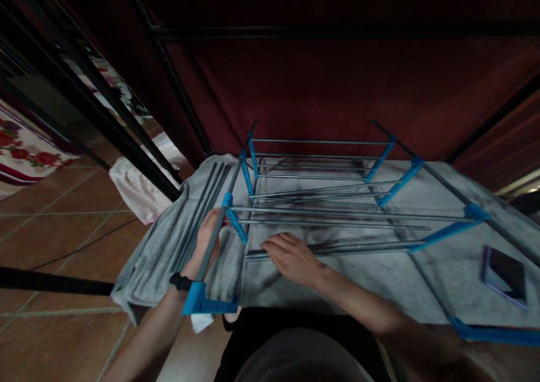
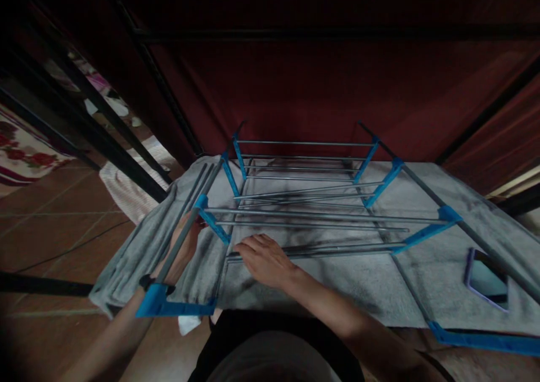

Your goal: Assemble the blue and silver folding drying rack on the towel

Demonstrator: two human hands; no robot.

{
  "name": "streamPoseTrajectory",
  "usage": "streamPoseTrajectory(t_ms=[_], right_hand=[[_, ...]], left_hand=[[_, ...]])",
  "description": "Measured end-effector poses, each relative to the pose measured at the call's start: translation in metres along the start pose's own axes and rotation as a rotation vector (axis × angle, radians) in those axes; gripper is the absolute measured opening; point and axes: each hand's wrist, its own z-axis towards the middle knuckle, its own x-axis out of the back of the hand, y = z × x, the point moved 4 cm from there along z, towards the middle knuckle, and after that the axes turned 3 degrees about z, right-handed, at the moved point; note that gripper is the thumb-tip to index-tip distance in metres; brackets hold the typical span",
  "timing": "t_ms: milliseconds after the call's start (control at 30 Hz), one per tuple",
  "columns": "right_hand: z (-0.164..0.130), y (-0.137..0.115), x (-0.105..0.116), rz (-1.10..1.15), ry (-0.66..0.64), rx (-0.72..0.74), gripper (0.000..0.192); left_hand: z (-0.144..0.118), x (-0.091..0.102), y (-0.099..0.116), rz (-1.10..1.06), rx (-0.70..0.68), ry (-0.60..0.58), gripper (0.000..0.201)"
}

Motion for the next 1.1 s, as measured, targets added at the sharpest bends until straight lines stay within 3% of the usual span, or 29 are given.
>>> streamPoseTrajectory(t_ms=[133, 233, 333, 500, 700, 867, 1000, 1100], right_hand=[[-0.046, 0.038, -0.057, -0.032, -0.065, -0.249, 0.045], [-0.052, 0.055, -0.075, -0.093, -0.123, -0.305, 0.046], [-0.043, 0.061, -0.075, -0.113, -0.174, -0.291, 0.039], [-0.029, 0.065, -0.067, -0.068, -0.215, -0.290, 0.029], [-0.025, 0.066, -0.064, -0.050, -0.258, -0.304, 0.033], [-0.018, 0.071, -0.061, -0.048, -0.240, -0.303, 0.028], [-0.005, 0.075, -0.053, -0.074, -0.247, -0.268, 0.027], [0.003, 0.077, -0.046, -0.062, -0.246, -0.275, 0.027]], left_hand=[[-0.031, 0.022, -0.036, 0.179, 0.048, -0.047, 0.023], [-0.045, 0.025, -0.052, 0.350, 0.106, -0.176, 0.036], [-0.040, 0.025, -0.059, 0.457, 0.104, -0.223, 0.052], [-0.010, 0.018, -0.075, 0.651, -0.009, -0.234, 0.054], [0.010, 0.018, -0.097, 0.691, -0.134, -0.232, 0.057], [0.014, 0.020, -0.095, 0.661, -0.075, -0.239, 0.057], [0.018, 0.024, -0.091, 0.724, -0.104, -0.223, 0.068], [0.018, 0.028, -0.097, 0.687, -0.032, -0.233, 0.076]])
